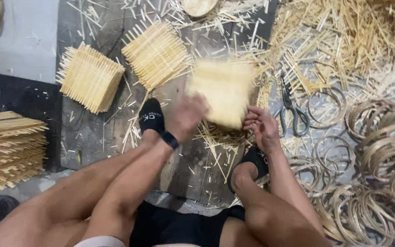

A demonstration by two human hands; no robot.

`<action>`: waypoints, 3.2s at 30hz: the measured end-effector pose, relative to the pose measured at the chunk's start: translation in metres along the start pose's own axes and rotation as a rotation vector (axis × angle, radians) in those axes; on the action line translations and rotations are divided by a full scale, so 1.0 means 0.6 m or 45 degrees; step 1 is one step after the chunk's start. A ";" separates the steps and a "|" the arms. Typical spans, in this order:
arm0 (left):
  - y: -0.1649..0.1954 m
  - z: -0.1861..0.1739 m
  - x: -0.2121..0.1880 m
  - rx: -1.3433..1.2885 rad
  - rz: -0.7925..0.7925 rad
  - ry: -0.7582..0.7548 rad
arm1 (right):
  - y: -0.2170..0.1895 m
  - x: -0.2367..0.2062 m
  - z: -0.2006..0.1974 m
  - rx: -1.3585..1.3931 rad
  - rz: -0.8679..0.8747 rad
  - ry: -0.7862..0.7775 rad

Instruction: The person sits on the floor assembling square panels made of bamboo skewers. They fit a thin bamboo ring around the edge of a skewer panel, trim excess bamboo strips with scissors, press the panel into a round wooden mold, and set finished panels aside with completed ones.

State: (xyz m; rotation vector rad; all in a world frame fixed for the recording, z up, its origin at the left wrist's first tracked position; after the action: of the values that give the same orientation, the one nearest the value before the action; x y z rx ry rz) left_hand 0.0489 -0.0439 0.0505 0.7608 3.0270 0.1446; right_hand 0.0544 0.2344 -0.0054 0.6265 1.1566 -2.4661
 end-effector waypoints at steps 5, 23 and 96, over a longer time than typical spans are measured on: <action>0.109 -0.011 -0.043 -0.257 0.221 -0.001 | 0.011 0.002 -0.020 -0.505 -0.074 0.153; -0.024 0.154 -0.002 -1.548 -1.128 -0.328 | 0.050 -0.010 -0.094 -0.472 -0.054 0.344; 0.003 0.049 0.044 -0.871 -1.046 0.018 | -0.050 -0.036 0.053 -1.366 -0.510 0.585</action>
State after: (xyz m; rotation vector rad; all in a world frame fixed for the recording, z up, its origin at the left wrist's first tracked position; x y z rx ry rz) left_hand 0.0274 -0.0272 0.0213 -0.5118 2.7042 1.0476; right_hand 0.0505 0.2301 0.0430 0.6401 2.6638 -1.5344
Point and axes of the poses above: each hand's wrist, its own x-axis towards the middle knuckle, its own z-axis out of the palm, y = z × x, the point moved 5 cm from there along x, towards the middle knuckle, and after that the axes turned 10 degrees about x, right-handed, at the moved point
